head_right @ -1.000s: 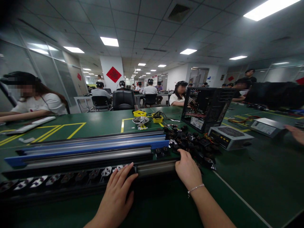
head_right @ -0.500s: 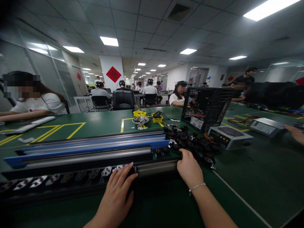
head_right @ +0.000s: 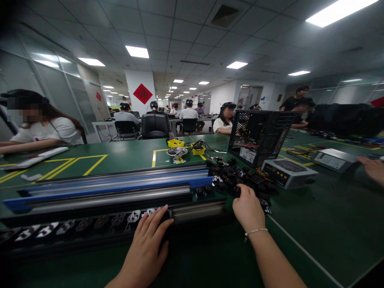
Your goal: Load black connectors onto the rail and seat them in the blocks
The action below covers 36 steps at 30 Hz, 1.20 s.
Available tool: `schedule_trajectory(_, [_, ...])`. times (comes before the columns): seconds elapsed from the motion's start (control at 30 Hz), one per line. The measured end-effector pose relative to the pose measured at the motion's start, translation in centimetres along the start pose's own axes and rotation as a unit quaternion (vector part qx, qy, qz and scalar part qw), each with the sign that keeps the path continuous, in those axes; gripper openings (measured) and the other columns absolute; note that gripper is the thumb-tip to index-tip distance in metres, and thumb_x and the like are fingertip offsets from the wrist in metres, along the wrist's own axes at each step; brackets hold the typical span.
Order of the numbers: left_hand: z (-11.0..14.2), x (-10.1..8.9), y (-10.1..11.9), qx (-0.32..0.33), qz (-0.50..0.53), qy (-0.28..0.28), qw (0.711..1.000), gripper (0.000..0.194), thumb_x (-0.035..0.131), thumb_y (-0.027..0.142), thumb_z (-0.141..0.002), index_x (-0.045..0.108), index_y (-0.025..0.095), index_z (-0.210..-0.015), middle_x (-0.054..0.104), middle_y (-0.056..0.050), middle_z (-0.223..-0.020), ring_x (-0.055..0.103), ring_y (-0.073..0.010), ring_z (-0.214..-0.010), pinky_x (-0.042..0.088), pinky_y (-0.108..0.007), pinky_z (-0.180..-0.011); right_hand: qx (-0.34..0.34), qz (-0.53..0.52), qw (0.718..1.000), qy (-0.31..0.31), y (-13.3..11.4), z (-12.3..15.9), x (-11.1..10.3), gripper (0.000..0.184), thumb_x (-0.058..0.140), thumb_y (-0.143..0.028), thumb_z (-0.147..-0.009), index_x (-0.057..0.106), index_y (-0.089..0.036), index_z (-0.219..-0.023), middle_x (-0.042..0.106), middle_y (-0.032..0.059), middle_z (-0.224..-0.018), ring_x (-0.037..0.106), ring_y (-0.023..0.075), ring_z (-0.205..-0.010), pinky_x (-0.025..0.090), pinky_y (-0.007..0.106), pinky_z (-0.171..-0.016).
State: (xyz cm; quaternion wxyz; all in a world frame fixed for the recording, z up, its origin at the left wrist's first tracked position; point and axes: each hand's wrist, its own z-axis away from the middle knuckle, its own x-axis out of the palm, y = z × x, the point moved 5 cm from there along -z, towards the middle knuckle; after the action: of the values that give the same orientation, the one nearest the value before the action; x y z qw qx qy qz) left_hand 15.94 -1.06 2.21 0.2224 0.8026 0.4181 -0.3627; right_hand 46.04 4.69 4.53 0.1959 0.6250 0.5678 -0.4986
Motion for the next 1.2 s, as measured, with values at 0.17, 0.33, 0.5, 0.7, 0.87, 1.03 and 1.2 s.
schedule_trajectory(0.17, [0.0,-0.1,0.1,0.002,0.000,0.007,1.000,0.046,0.049,0.011,-0.072,0.055,0.027,-0.115,0.044,-0.002,-0.138,0.042,-0.0235,-0.124,0.035,-0.048,-0.102,0.040,-0.022,0.997,0.055,1.3,-0.7,-0.4,0.039,0.045,-0.022,-0.076,0.049,-0.012,-0.113,0.047,0.0159,-0.112,0.053,0.0249,-0.101,0.041,0.035,-0.086])
schedule_trajectory(0.33, [0.0,-0.1,0.0,0.004,-0.002,0.014,1.000,0.046,0.050,0.011,-0.072,0.056,0.026,-0.115,0.044,-0.003,-0.138,0.041,-0.0233,-0.124,0.034,-0.046,-0.104,0.035,-0.009,0.998,0.059,2.2,-1.3,0.2,0.034,0.046,-0.027,-0.077,0.051,-0.015,-0.108,0.053,0.0109,-0.101,0.054,0.0225,-0.091,0.042,0.033,-0.081])
schedule_trajectory(0.5, [0.0,0.0,-0.1,-0.003,0.003,0.003,1.000,0.046,0.048,0.012,-0.073,0.054,0.029,-0.116,0.043,-0.001,-0.139,0.041,-0.0227,-0.125,0.035,-0.048,-0.103,0.023,0.031,0.996,0.075,3.6,-2.3,0.1,0.032,0.044,-0.030,-0.080,0.055,-0.016,-0.107,0.060,0.0098,-0.099,0.053,0.0246,-0.093,0.040,0.036,-0.083])
schedule_trajectory(0.7, [0.0,0.0,0.0,-0.002,0.004,-0.004,1.000,0.046,0.049,0.013,-0.073,0.054,0.028,-0.116,0.043,-0.002,-0.139,0.040,-0.0235,-0.125,0.034,-0.048,-0.103,0.011,0.029,0.995,0.095,5.1,-3.1,0.6,0.033,0.038,-0.023,-0.082,0.057,-0.015,-0.107,0.058,0.0115,-0.111,0.049,0.0241,-0.105,0.037,0.038,-0.092])
schedule_trajectory(0.87, [0.0,-0.2,0.1,0.002,0.002,0.000,1.000,0.046,0.049,0.013,-0.073,0.054,0.027,-0.116,0.043,-0.002,-0.139,0.040,-0.0237,-0.125,0.034,-0.048,-0.103,0.017,0.003,0.995,0.097,5.9,-3.3,1.7,0.034,0.037,-0.023,-0.081,0.059,-0.015,-0.106,0.056,0.0112,-0.112,0.048,0.0222,-0.109,0.037,0.035,-0.094])
schedule_trajectory(1.03, [-0.1,-0.1,0.1,0.005,-0.006,0.006,1.000,0.046,0.049,0.013,-0.073,0.054,0.028,-0.117,0.043,-0.002,-0.139,0.041,-0.0229,-0.124,0.034,-0.047,-0.103,-0.001,0.030,0.994,0.106,4.7,-3.3,0.9,0.040,0.038,-0.027,-0.082,0.057,-0.009,-0.112,0.050,0.0164,-0.123,0.043,0.0259,-0.116,0.034,0.039,-0.098])
schedule_trajectory(1.2, [0.0,0.0,0.1,0.008,-0.009,0.005,1.000,0.047,0.050,0.012,-0.072,0.055,0.027,-0.116,0.042,-0.002,-0.139,0.040,-0.0228,-0.125,0.033,-0.044,-0.104,-0.072,0.029,0.997,-0.026,2.3,-2.6,-0.2,0.030,0.043,-0.031,-0.079,0.065,-0.018,-0.095,0.062,0.0087,-0.102,0.054,0.0228,-0.097,0.040,0.035,-0.088])
